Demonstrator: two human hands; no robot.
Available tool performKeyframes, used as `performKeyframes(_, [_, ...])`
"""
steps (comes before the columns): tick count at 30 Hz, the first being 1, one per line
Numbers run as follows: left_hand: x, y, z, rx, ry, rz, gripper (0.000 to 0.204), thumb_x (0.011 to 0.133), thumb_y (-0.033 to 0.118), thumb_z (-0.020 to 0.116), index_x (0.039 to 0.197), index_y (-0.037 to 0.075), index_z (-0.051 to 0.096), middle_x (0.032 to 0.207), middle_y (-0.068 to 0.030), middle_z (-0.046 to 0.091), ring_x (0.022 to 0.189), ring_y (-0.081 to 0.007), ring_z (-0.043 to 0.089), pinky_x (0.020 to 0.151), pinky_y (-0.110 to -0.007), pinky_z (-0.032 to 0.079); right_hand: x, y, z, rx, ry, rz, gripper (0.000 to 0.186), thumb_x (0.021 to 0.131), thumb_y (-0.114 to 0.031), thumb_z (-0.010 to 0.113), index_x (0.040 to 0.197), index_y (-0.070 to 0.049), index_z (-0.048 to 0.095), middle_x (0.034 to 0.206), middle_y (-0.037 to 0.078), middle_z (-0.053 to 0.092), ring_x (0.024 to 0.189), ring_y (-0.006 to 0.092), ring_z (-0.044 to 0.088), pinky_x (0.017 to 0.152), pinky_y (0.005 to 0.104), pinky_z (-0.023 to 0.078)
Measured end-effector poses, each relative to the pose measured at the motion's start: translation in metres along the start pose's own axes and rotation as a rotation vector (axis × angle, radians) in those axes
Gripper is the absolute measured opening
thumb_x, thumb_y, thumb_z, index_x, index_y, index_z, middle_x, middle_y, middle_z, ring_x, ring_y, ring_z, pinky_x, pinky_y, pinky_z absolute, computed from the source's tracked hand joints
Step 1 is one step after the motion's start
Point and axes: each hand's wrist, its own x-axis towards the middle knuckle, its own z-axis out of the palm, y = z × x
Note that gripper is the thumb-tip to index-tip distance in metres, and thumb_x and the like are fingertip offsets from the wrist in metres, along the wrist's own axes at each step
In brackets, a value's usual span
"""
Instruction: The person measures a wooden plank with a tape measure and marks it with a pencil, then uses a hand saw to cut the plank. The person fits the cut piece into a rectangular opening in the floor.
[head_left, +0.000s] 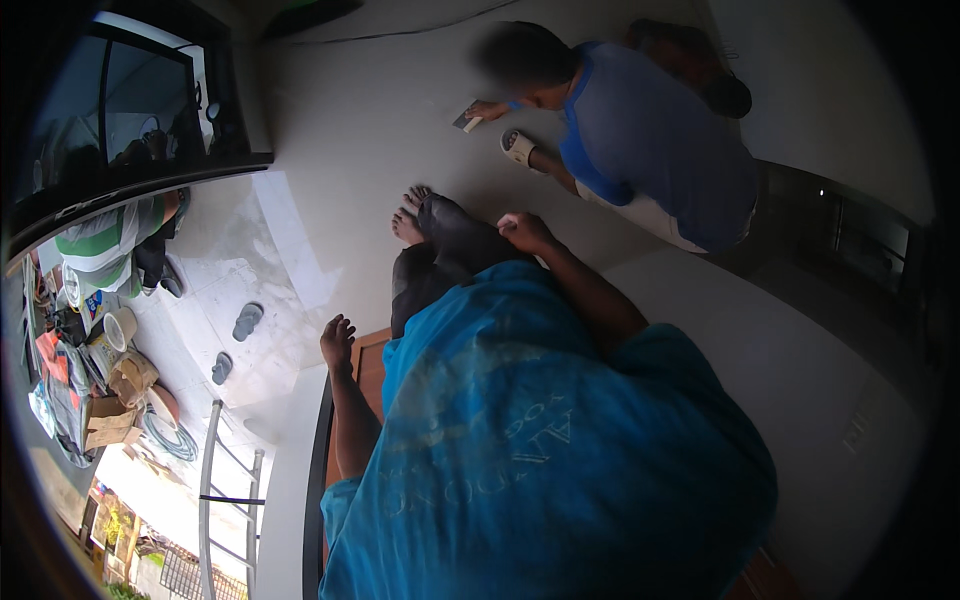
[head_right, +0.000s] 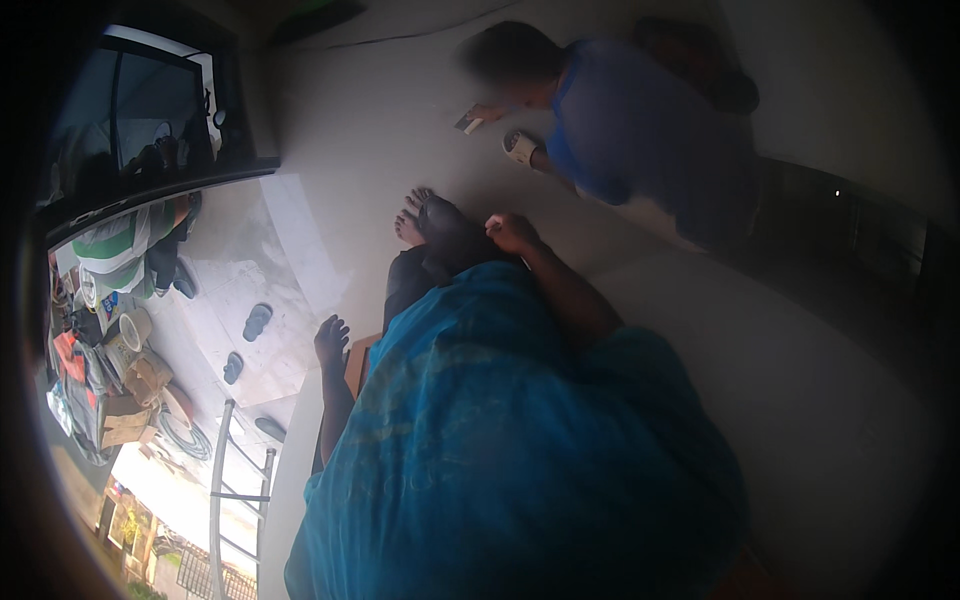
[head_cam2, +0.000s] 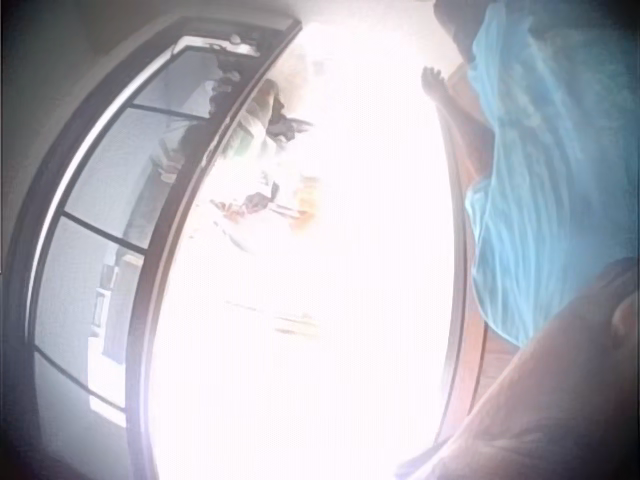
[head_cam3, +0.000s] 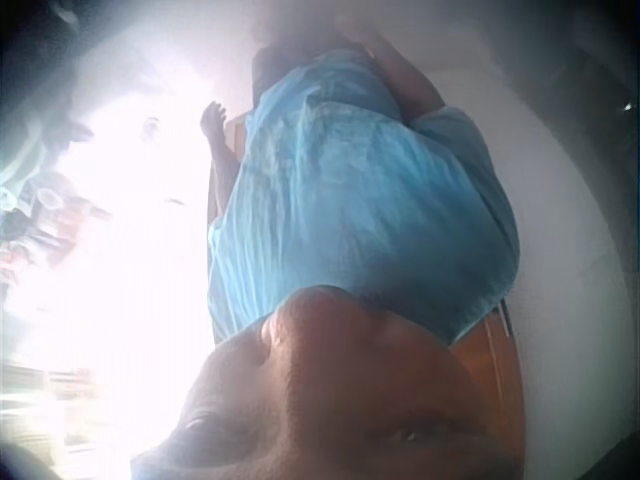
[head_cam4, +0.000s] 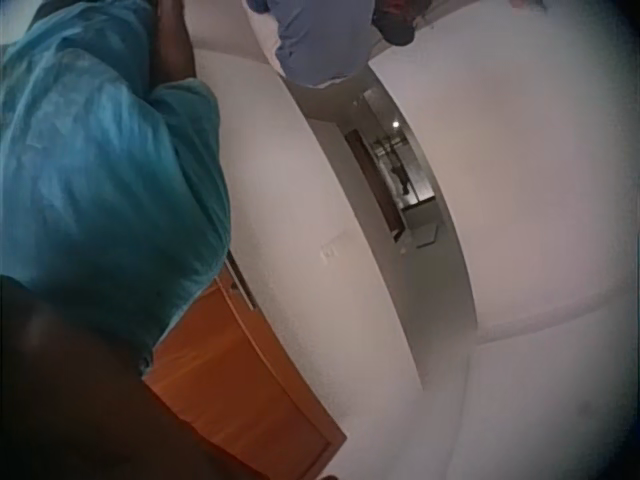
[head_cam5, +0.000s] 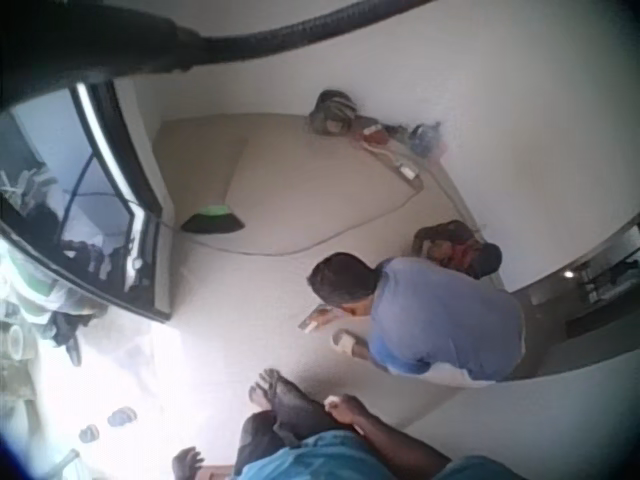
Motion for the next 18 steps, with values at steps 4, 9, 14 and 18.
performKeyframes(4, [-0.015, 0.003, 0.009, -0.068, 0.082, -0.006, 0.036, 0.098, 0.017, 0.057, 0.128, -0.002, 0.059, 0.104, -0.0074, 0.069, 0.086, -0.0136, 0.067, 0.067, -0.025, 0.050, 0.026, -0.006, -0.010, -0.071, -0.055, -0.024, 0.026, 0.086, -0.027, 0.064, 0.104, -0.009, 0.072, 0.101, 0.015, 0.073, 0.098, 0.0306, 0.069, 0.089, 0.0397, 0.052])
performKeyframes(9, [-0.036, 0.010, 0.021, -0.029, 0.135, -0.062, 0.036, 0.097, 0.017, 0.057, 0.128, -0.002, 0.059, 0.104, -0.0079, 0.069, 0.083, -0.0124, 0.067, 0.064, -0.024, 0.049, 0.058, -0.026, -0.020, -0.083, -0.103, -0.089, 0.027, 0.086, -0.028, 0.063, 0.104, -0.009, 0.072, 0.103, 0.016, 0.072, 0.100, 0.0324, 0.068, 0.091, 0.0411, 0.052])
performKeyframes(14, [-0.042, 0.012, 0.025, -0.080, 0.161, -0.040, 0.036, 0.097, 0.017, 0.058, 0.127, -0.003, 0.060, 0.103, -0.0084, 0.069, 0.082, -0.0122, 0.067, 0.063, -0.023, 0.049, 0.078, -0.039, -0.026, -0.046, -0.163, -0.102, 0.027, 0.085, -0.028, 0.064, 0.104, -0.010, 0.072, 0.103, 0.015, 0.072, 0.099, 0.0324, 0.068, 0.089, 0.0409, 0.053])
performKeyframes(18, [-0.045, 0.034, 0.036, -0.098, 0.198, -0.016, 0.036, 0.097, 0.016, 0.058, 0.127, -0.003, 0.060, 0.101, -0.0083, 0.069, 0.082, -0.0119, 0.066, 0.063, -0.023, 0.049, 0.088, -0.036, -0.029, -0.088, -0.178, -0.079, 0.027, 0.084, -0.028, 0.065, 0.103, -0.012, 0.073, 0.103, 0.014, 0.072, 0.098, 0.0318, 0.069, 0.088, 0.0408, 0.053])
